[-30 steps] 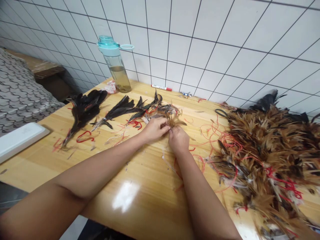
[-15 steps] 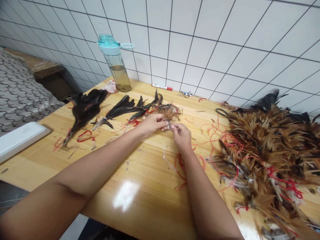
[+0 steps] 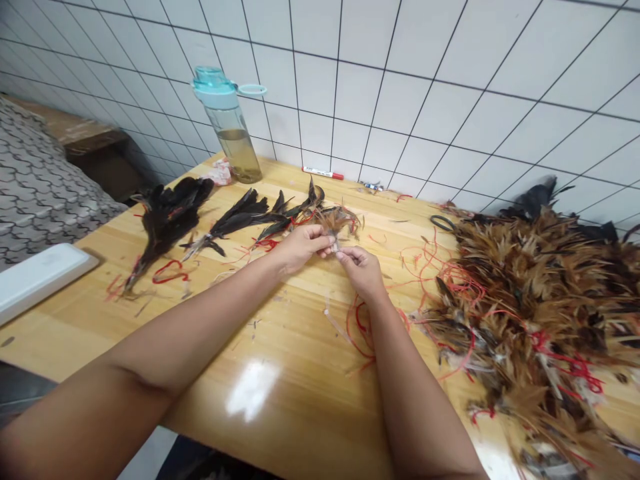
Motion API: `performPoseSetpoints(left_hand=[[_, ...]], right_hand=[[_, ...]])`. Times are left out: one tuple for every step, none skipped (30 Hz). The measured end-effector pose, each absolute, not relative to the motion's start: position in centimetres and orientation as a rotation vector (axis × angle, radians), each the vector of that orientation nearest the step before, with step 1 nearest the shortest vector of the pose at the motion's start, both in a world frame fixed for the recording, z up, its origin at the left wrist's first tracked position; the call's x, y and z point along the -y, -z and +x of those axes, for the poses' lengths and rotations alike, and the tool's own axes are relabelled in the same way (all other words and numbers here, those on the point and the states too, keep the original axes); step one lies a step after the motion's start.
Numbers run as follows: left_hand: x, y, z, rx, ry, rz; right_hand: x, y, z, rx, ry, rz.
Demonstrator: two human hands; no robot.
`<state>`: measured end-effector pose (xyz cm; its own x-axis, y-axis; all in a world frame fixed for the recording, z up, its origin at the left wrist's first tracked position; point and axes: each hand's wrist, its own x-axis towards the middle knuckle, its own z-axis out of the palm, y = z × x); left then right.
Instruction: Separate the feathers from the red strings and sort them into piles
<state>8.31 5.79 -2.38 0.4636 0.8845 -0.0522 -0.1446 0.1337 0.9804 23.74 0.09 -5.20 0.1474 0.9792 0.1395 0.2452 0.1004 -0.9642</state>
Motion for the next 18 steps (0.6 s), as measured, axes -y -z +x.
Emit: performPoseSetpoints(left_hand=[[-5.86, 2.43, 8.3, -0.77, -0.875, 1.167], [-5.92, 2.45, 8.28, -0.76, -0.878, 1.132], [-5.96, 2.46, 8.25, -0.749, -0.877, 1.098], [-5.99, 2.44, 8.22, -0.738, -0.871, 1.069], [-6.0, 2.42, 8.2, -0.729, -0.863, 1.046], [-5.99, 2.4, 8.18, -0.722, -0.852, 1.027], [-5.97, 2.38, 8.18, -0.718, -0.842, 1.013], [-5.95, 2.37, 8.18, -0.714, -0.832, 1.002], [-5.92, 2.36, 8.19, -0.712, -0.823, 0.993], [-5.88, 2.35, 8.2, -0.711, -0.817, 0.983], [-5.84, 2.35, 8.22, -0.71, -0.813, 0.976], [-5.8, 2.34, 8.23, -0.708, -0.809, 0.972], [-5.75, 2.31, 8.23, -0.704, -0.805, 0.971], [-5.69, 2.28, 8.23, -0.7, -0.8, 0.972], [-5.63, 2.22, 8.22, -0.695, -0.793, 0.973], [-5.56, 2.16, 8.2, -0.69, -0.786, 0.976], [-5.49, 2.09, 8.19, -0.687, -0.779, 0.982], [-5.43, 2.02, 8.18, -0.688, -0.774, 0.991]], right_hand=[[-0.05, 5.16, 23.72, 1.316, -0.887, -1.355], [-0.02, 5.13, 23.72, 1.322, -0.894, -1.349], [0.0, 5.12, 23.72, 1.328, -0.894, -1.345], [0.01, 5.11, 23.73, 1.335, -0.889, -1.345], [0.01, 5.1, 23.75, 1.343, -0.881, -1.347], [0.02, 5.08, 23.79, 1.353, -0.871, -1.351], [0.03, 5.04, 23.83, 1.365, -0.863, -1.353], [0.04, 5.0, 23.88, 1.379, -0.859, -1.35], [0.07, 4.94, 23.93, 1.392, -0.857, -1.343], [0.09, 4.89, 23.98, 1.406, -0.857, -1.335], [0.11, 4.85, 24.02, 1.422, -0.854, -1.327], [0.13, 4.83, 24.05, 1.44, -0.848, -1.322], [0.14, 4.83, 24.06, 1.459, -0.839, -1.321], [0.13, 4.87, 24.06, 1.478, -0.826, -1.324], [0.11, 4.93, 24.05, 1.496, -0.813, -1.329], [0.08, 5.01, 24.03, 1.511, -0.798, -1.336], [0.04, 5.1, 24.01, 1.519, -0.782, -1.343], [-0.01, 5.2, 23.98, 1.521, -0.766, -1.351]])
